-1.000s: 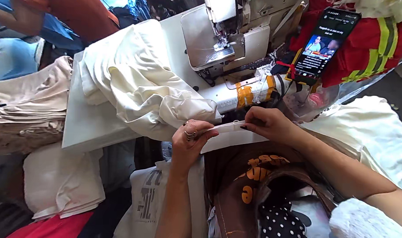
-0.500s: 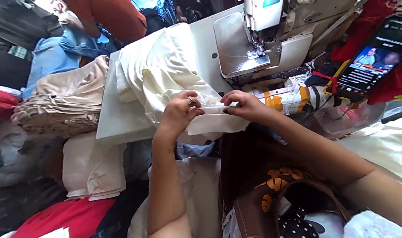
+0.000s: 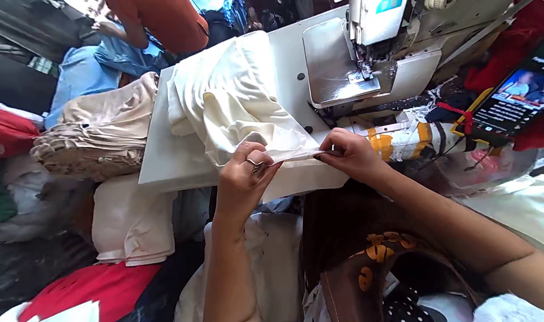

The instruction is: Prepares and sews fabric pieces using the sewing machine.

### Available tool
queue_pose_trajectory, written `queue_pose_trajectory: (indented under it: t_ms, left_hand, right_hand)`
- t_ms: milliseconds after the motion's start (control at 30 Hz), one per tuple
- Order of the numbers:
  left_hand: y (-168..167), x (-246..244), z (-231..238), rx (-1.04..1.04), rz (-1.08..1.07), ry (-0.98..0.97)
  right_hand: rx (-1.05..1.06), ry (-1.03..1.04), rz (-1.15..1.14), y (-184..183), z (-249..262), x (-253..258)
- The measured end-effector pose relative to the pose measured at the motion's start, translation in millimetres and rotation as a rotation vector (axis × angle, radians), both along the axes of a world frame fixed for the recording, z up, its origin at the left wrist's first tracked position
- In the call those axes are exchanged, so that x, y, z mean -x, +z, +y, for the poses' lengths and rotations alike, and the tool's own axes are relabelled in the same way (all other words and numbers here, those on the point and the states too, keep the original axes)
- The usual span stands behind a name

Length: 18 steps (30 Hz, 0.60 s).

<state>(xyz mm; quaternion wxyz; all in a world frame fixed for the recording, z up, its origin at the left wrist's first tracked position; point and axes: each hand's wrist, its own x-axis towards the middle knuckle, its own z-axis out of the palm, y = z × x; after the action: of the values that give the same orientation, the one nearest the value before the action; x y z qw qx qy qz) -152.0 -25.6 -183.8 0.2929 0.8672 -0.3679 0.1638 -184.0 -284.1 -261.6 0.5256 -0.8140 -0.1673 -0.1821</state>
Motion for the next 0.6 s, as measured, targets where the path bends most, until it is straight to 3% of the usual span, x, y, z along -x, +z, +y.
queue_pose_trajectory:
  t_ms: [233, 400, 600]
  left_hand:
    - [17.4, 10.9, -2.5, 0.013, -0.067, -0.054]
    - [19.8, 14.2, 0.5, 0.008, -0.096, -0.048]
    - [42.3, 3.0, -26.5, -0.276, -0.338, 0.145]
  right_hand:
    - [-0.091, 0.077, 0.076, 8.2, 3.6, 8.4]
    - [-0.043, -0.074, -0.063, 17.4, -0.3, 10.8]
    - [0.128, -0.212, -0.089, 31.2, -7.3, 8.3]
